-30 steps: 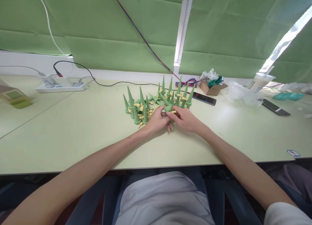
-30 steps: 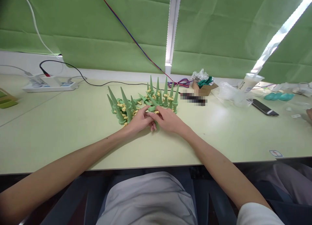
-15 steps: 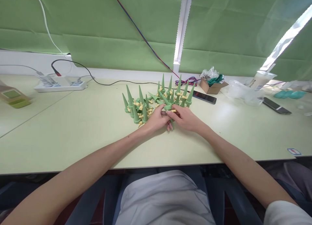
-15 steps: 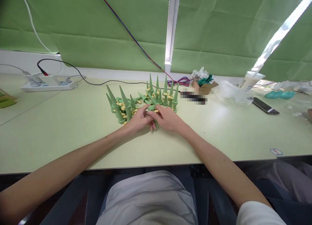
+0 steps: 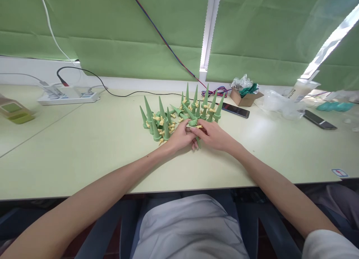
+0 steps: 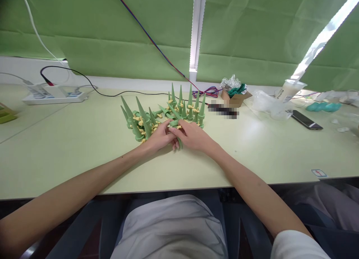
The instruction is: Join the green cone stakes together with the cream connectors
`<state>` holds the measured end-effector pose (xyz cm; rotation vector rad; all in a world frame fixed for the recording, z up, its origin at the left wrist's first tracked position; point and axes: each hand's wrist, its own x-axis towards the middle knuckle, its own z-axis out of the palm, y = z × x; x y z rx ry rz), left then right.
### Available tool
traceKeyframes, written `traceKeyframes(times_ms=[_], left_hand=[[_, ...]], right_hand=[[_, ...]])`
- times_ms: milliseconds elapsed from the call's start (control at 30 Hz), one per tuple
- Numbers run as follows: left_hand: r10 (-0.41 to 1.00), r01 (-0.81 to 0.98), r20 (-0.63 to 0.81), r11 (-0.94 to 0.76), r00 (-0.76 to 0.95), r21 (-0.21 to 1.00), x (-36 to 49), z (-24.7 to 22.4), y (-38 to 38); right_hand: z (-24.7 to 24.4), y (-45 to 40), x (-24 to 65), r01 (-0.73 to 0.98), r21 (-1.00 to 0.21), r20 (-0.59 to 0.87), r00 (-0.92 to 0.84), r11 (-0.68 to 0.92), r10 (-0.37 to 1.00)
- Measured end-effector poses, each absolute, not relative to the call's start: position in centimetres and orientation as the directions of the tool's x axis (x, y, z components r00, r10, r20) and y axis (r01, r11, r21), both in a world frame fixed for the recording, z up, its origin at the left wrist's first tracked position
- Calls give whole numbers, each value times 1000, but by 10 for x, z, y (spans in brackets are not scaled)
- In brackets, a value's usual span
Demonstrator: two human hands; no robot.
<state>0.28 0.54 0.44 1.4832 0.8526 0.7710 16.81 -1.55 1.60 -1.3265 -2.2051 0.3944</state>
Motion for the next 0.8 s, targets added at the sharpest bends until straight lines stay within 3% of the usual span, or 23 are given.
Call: traceKeyframes(times_ms=[533,800], left_hand=[[853,106,3,-68,522,992,2,3,6],[839,-5,135,-156,527,988,0,5,7]], right_hand=[[18,-17,169,754,-447,283,-390,481,876],[14,-12,168,713,-513,356,-330,478,874]])
